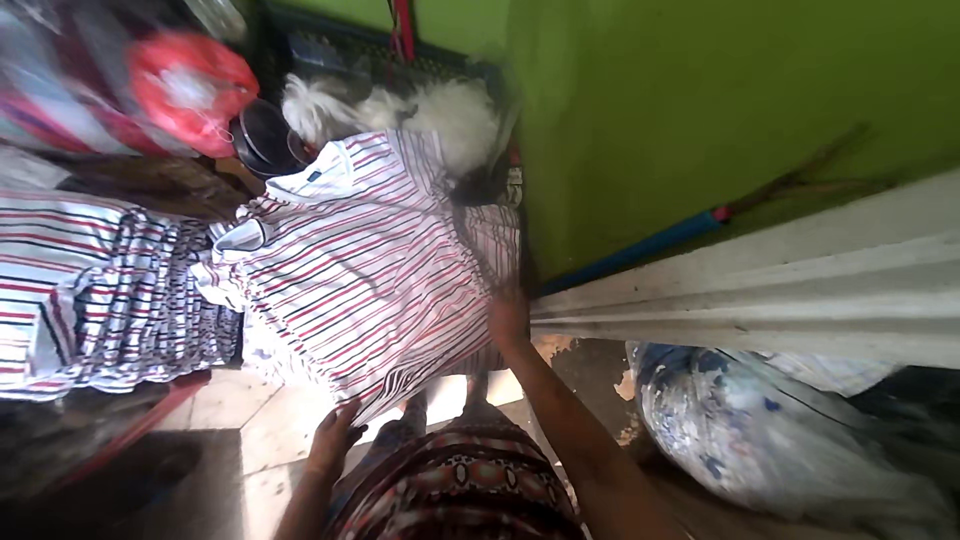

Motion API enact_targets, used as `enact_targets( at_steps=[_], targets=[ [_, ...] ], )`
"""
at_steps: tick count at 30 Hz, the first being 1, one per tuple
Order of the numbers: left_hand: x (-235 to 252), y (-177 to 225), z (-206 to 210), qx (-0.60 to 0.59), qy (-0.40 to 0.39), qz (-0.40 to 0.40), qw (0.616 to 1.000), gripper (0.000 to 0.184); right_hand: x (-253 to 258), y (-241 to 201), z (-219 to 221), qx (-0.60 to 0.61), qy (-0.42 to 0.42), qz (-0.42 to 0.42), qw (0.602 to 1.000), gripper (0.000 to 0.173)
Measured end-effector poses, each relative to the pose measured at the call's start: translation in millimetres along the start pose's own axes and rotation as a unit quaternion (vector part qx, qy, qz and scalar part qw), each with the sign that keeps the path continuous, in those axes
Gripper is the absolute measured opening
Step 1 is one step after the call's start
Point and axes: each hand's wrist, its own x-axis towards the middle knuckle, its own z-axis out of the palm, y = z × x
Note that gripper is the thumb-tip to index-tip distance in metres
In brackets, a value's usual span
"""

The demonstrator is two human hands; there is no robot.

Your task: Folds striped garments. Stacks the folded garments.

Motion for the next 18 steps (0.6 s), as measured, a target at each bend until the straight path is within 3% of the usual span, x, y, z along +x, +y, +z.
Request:
enact_targets(
  at_steps=[2, 5, 8, 11, 14, 18],
  targets=[
    [0, 0, 0, 0.003, -0.002, 0.002, 1.0, 0.035, -5, -8, -2, 0.023, 0.015, -0.001, 1.0, 0.038],
    [-2, 1, 1, 0.009, -0.003, 0.003, 1.0, 0.037, -14, -30, -29, 0.119, -0.048, 0.048, 0.991, 0.045],
    [-5, 3, 2, 0.017, 0.003, 0.002, 1.0, 0.037, -31, -45, -53, 0.265, -0.066, 0.017, 0.962, 0.044],
    [-8, 2, 0, 0.044, -0.001, 0.017, 0.999, 0.04, -49, -41, -47, 0.372, -0.057, 0.003, 0.927, 0.048],
    [-11, 3, 2, 0.051, 0.0, 0.021, 0.998, 0.039, -42, -9, -15, 0.335, -0.065, 0.065, 0.938, 0.052],
    [-14, 2, 2, 0.046, 0.002, 0.022, 0.999, 0.037, -31, 11, -7, 0.158, -0.024, 0.085, 0.984, 0.045]
  ],
)
